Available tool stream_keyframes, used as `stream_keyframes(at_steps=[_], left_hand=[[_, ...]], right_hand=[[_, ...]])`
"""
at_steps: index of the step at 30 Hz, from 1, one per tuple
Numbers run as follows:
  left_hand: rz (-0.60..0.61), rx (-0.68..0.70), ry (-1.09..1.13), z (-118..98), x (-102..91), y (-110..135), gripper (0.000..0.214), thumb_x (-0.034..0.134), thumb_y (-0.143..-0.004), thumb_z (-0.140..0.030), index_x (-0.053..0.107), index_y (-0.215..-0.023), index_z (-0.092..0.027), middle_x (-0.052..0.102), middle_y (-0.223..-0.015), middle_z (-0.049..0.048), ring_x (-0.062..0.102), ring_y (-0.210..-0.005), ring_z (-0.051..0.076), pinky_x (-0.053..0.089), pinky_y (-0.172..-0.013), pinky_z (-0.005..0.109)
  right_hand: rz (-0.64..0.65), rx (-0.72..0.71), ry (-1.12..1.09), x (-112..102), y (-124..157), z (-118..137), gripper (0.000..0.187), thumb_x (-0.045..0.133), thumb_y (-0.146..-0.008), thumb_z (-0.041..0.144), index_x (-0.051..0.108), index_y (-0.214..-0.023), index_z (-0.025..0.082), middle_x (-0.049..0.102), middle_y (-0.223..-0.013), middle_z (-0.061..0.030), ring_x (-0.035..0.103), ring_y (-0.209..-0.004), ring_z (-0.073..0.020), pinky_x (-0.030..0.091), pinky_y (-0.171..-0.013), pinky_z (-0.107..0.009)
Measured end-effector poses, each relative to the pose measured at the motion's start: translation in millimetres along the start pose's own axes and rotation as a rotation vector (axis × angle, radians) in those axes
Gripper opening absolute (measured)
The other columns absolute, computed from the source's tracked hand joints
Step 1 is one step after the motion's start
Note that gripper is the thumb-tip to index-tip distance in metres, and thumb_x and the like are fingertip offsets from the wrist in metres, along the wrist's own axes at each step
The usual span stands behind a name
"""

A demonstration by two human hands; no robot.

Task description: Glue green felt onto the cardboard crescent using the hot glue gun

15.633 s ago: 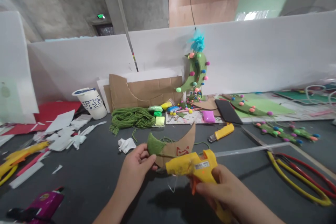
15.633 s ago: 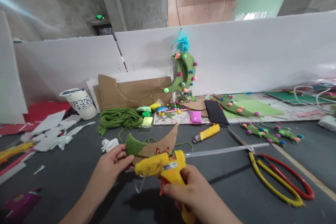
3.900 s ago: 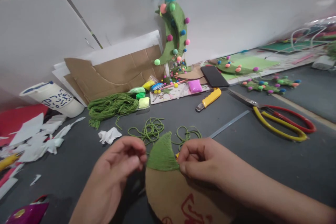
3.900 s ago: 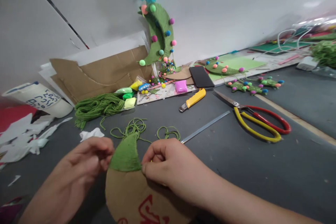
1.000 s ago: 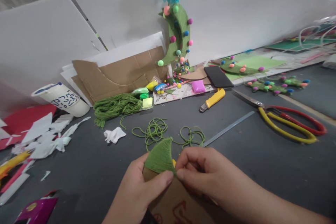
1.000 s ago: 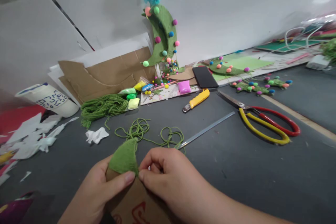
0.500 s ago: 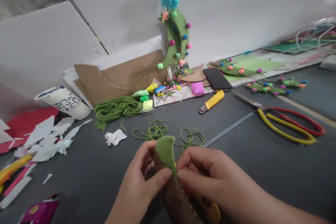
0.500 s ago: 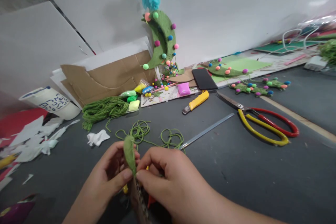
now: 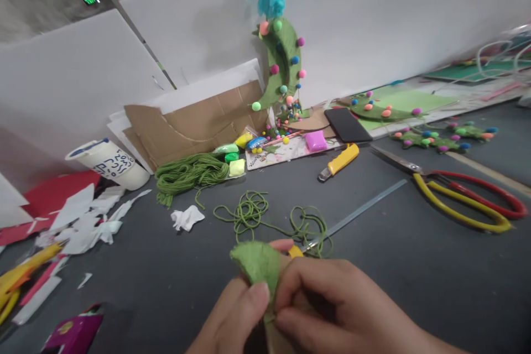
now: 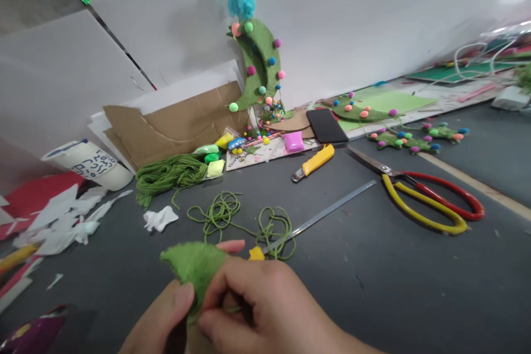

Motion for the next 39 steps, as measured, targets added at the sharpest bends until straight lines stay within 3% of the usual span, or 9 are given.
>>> stream_keyframes(at_steps=[5,10,16,21,24,30,33,36,39], left_hand=[[0.033,-0.188,0.292,16,1.0,-2,0.045,0.067,-0.068,-0.043,0.070,-0.109,-0.026,0.076,-0.087,0.0054,0.068,-0.087,0.034,0.051,-0.075,0.042],[0.020,-0.212,0.383,21,0.3,-2,0.040,0.069,-0.064,-0.040,0.075,-0.098,-0.020,0.077,-0.078,0.0085,0.070,-0.077,0.036,0.052,-0.067,0.043],[0.103,-0.235,0.360,19,7.3,-2,0.045,0.068,-0.064,-0.045,0.073,-0.104,-0.025,0.077,-0.090,0.0065,0.068,-0.087,0.036,0.051,-0.070,0.042],[0.122,-0.231,0.357,18,9.1,-3,0.051,0.067,-0.064,-0.042,0.069,-0.112,-0.025,0.075,-0.100,0.0065,0.062,-0.102,0.039,0.050,-0.079,0.044],[0.154,-0.210,0.332,21,7.2,-4,0.050,0.066,-0.066,-0.042,0.070,-0.111,-0.022,0.074,-0.103,0.0076,0.062,-0.104,0.038,0.048,-0.084,0.046],[0.131,-0.178,-0.029,22,-11.0,-6,0.043,0.053,-0.077,-0.044,0.068,-0.112,-0.023,0.074,-0.105,0.0063,0.059,-0.110,0.036,0.043,-0.094,0.050],[0.099,-0.074,-0.301,10,-19.3,-4,0.036,0.050,-0.080,-0.045,0.070,-0.105,-0.027,0.070,-0.116,0.0036,0.053,-0.118,0.034,0.033,-0.104,0.047],[0.087,-0.013,-0.408,0,-21.2,-3,0.029,0.059,-0.077,-0.042,0.072,-0.100,-0.029,0.067,-0.121,0.0023,0.047,-0.123,0.032,0.025,-0.110,0.042],[0.139,0.011,-0.518,-10,-17.3,-4,0.028,0.058,-0.081,-0.039,0.069,-0.103,-0.028,0.069,-0.113,0.0035,0.053,-0.114,0.030,0.035,-0.103,0.040]], right_hand=[[-0.082,-0.085,0.150,-10,-1,1,0.015,0.052,-0.079,0.014,0.050,-0.066,0.023,0.045,-0.057,0.0067,0.050,-0.059,-0.0109,0.042,-0.073,-0.022],[-0.068,-0.053,0.224,-13,0,-3,0.015,0.050,-0.082,0.016,0.050,-0.068,0.023,0.058,-0.066,0.0043,0.048,-0.055,-0.0110,0.037,-0.052,-0.020],[-0.098,-0.023,0.138,-16,0,-6,0.015,0.051,-0.081,0.015,0.047,-0.068,0.023,0.068,-0.090,0.0017,0.058,-0.068,-0.0131,0.039,-0.057,-0.022],[-0.102,-0.017,0.156,-18,-2,-5,0.015,0.051,-0.081,0.016,0.048,-0.069,0.023,0.067,-0.077,0.0013,0.060,-0.076,-0.0160,0.039,-0.059,-0.022],[-0.106,-0.028,0.184,-19,-1,-4,0.014,0.051,-0.079,0.014,0.049,-0.068,0.022,0.067,-0.078,0.0024,0.057,-0.068,-0.0129,0.037,-0.055,-0.021],[-0.215,0.040,0.273,-30,0,-11,0.011,0.059,-0.073,0.017,0.058,-0.081,0.024,0.049,-0.056,0.0088,0.043,-0.049,-0.0094,0.029,-0.046,-0.018],[-0.181,0.065,0.317,-31,-2,-12,0.007,0.061,-0.070,0.019,0.058,-0.074,0.023,0.044,-0.053,0.0087,0.039,-0.048,-0.0092,0.026,-0.045,-0.019],[-0.123,0.105,0.324,-32,-4,-15,0.008,0.062,-0.067,0.019,0.055,-0.065,0.021,0.044,-0.052,0.0081,0.039,-0.048,-0.0090,0.025,-0.043,-0.019],[-0.113,0.135,0.304,-36,-5,-19,0.010,0.061,-0.067,0.020,0.053,-0.063,0.021,0.045,-0.051,0.0082,0.039,-0.048,-0.0089,0.025,-0.043,-0.019]])
Point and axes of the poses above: each hand's wrist, its own y-axis away from the middle knuckle, its own x-axis out of the palm, z = x × y, the point moved 8 cm from there along -y, towards the middle knuckle
